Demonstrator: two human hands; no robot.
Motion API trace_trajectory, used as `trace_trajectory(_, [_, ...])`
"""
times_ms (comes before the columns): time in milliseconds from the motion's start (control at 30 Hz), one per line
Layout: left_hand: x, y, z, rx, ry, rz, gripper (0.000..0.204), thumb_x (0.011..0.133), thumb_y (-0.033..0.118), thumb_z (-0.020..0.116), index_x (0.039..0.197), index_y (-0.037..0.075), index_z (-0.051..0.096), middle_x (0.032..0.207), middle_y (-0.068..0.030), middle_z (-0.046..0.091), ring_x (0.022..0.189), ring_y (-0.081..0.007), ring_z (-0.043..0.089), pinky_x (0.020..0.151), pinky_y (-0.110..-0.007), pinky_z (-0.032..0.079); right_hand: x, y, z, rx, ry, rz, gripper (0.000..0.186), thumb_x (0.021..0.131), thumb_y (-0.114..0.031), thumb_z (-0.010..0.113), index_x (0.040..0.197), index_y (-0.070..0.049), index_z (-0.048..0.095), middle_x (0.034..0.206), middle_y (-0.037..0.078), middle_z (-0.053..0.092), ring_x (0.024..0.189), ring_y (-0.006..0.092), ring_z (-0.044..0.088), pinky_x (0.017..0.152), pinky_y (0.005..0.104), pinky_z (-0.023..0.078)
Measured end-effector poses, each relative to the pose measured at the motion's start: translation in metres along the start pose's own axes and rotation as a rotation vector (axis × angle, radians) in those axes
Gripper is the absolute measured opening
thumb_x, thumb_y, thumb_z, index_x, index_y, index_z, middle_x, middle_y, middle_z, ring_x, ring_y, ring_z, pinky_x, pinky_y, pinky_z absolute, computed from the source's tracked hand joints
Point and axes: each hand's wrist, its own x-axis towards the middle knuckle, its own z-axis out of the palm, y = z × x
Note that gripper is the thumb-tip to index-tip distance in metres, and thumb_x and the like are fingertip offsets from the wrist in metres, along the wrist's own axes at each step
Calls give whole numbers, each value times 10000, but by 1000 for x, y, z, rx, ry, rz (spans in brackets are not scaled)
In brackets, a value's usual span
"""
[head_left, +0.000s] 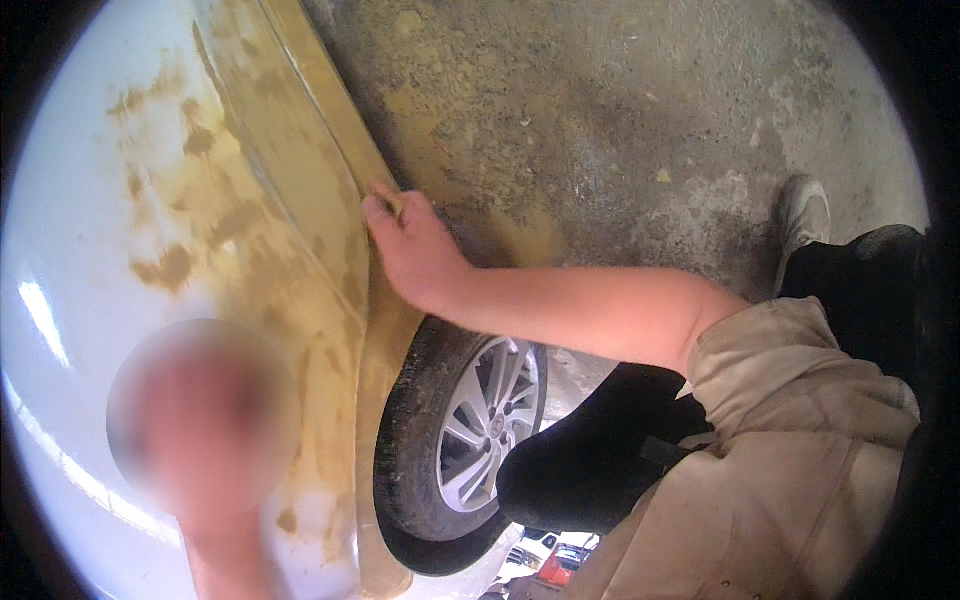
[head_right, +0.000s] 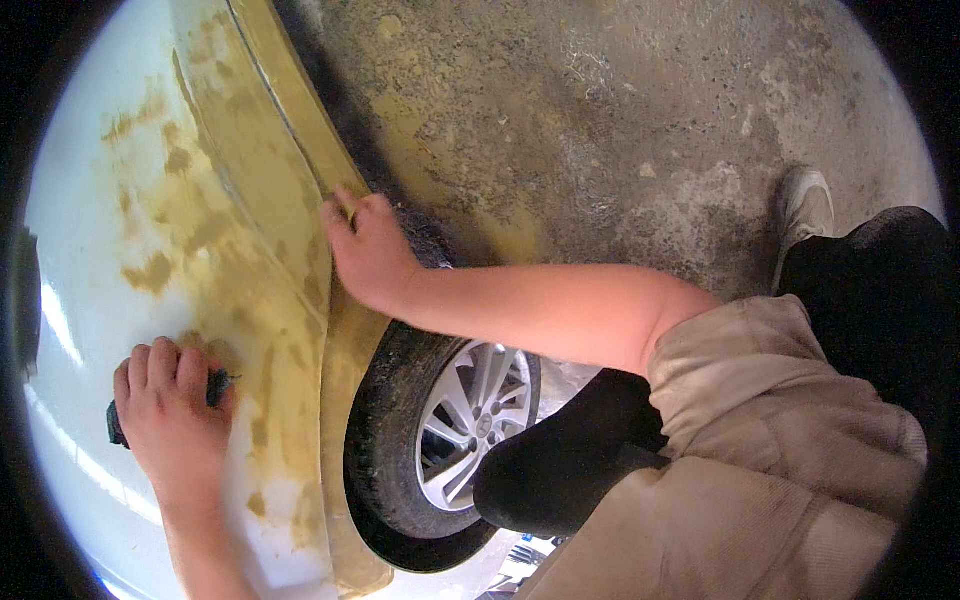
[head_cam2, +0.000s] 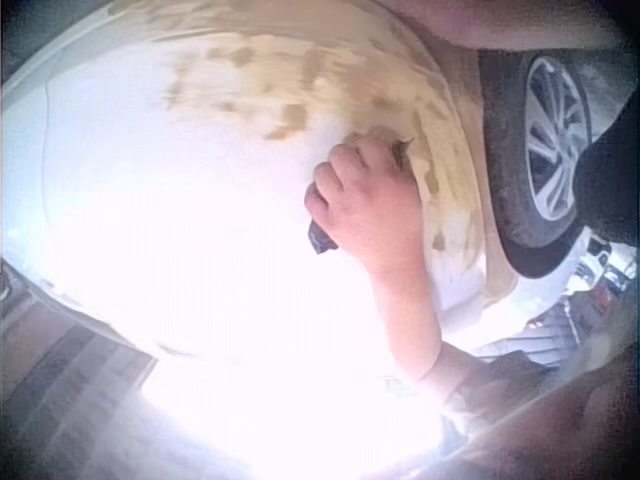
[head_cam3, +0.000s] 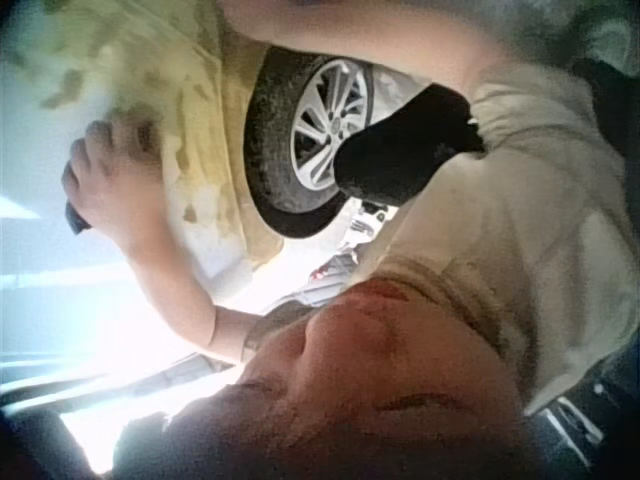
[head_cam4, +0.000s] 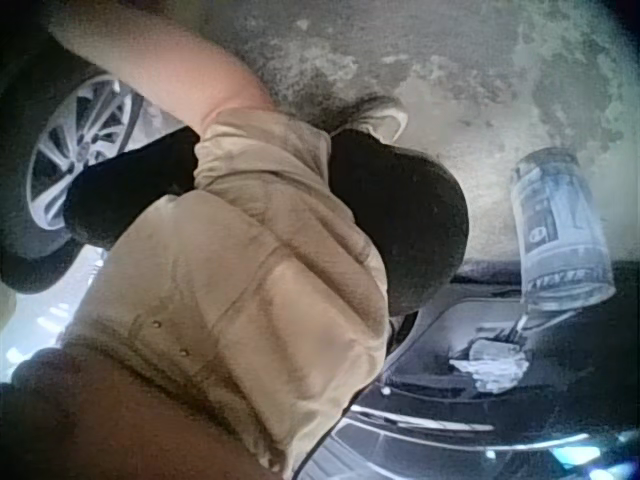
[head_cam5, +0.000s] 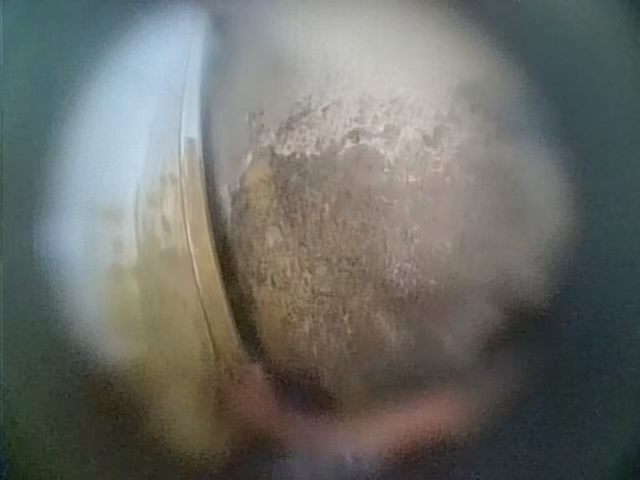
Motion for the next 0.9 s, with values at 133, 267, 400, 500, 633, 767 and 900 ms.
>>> trace_trajectory(133, [2, -5, -2, 11, 31, 17, 281, 699, 142, 801, 916, 86, 633, 964, -90, 595, 963, -327, 589, 888, -469, 482, -29, -5, 13, 102, 21, -13, 505, 1084, -358, 512, 1181, 136, 554, 1096, 350, 605, 1064, 439, 625, 923, 489, 475])
trace_trajectory(267, [1, -6, -5, 17, -59, -38, 283, 695, 114, 796, 920, 82, 627, 976, -92, 598, 970, -329, 590, 890, -466, 484, -65, -9, 14, 91, -176, 249, 458, 1076, -333, 527, 1158, 118, 532, 931, 315, 662, 936, 468, 663, 864, 536, 496])
trace_trajectory(400, [2, -4, -3, -33, 92, 9, 292, 678, 108, 806, 851, 76, 573, 913, -92, 543, 935, -327, 559, 857, -461, 471, -72, -7, 6, 39, -127, 162, 480, 1085, -378, 501, 1137, 97, 543, 948, 329, 679, 957, 458, 677, 878, 524, 506])
trace_trajectory(500, [4, -2, -2, -5, 123, 21, 302, 684, 118, 812, 858, 75, 570, 918, -90, 540, 948, -324, 560, 864, -461, 473, -42, -18, -7, 82, -150, 352, 501, 1083, -413, 494, 1132, 80, 570, 973, 307, 699, 989, 436, 686, 889, 520, 510])
trace_trajectory(633, [10, 0, -7, 85, -17, -41, 277, 709, 114, 804, 854, 78, 571, 910, -90, 534, 933, -322, 561, 865, -460, 478, -38, -29, -11, -40, -214, 408, 508, 1086, -438, 486, 1173, 43, 621, 1046, 252, 730, 1048, 387, 695, 916, 504, 508])
trace_trajectory(767, [14, 1, -9, 76, 19, -23, 246, 733, 97, 791, 829, 81, 565, 879, -86, 509, 888, -312, 553, 868, -453, 485, -58, -19, -8, 36, -274, 238, 516, 1089, -414, 478, 1266, 52, 612, 1170, 280, 705, 1164, 387, 663, 1012, 453, 483])
trace_trajectory(900, [13, 3, -8, 90, 11, -40, 263, 729, 93, 798, 826, 77, 554, 884, -79, 510, 894, -303, 553, 869, -445, 482, -42, -15, -8, -28, -78, 305, 509, 1087, -425, 494, 1158, 56, 647, 970, 220, 737, 972, 340, 691, 895, 479, 511])
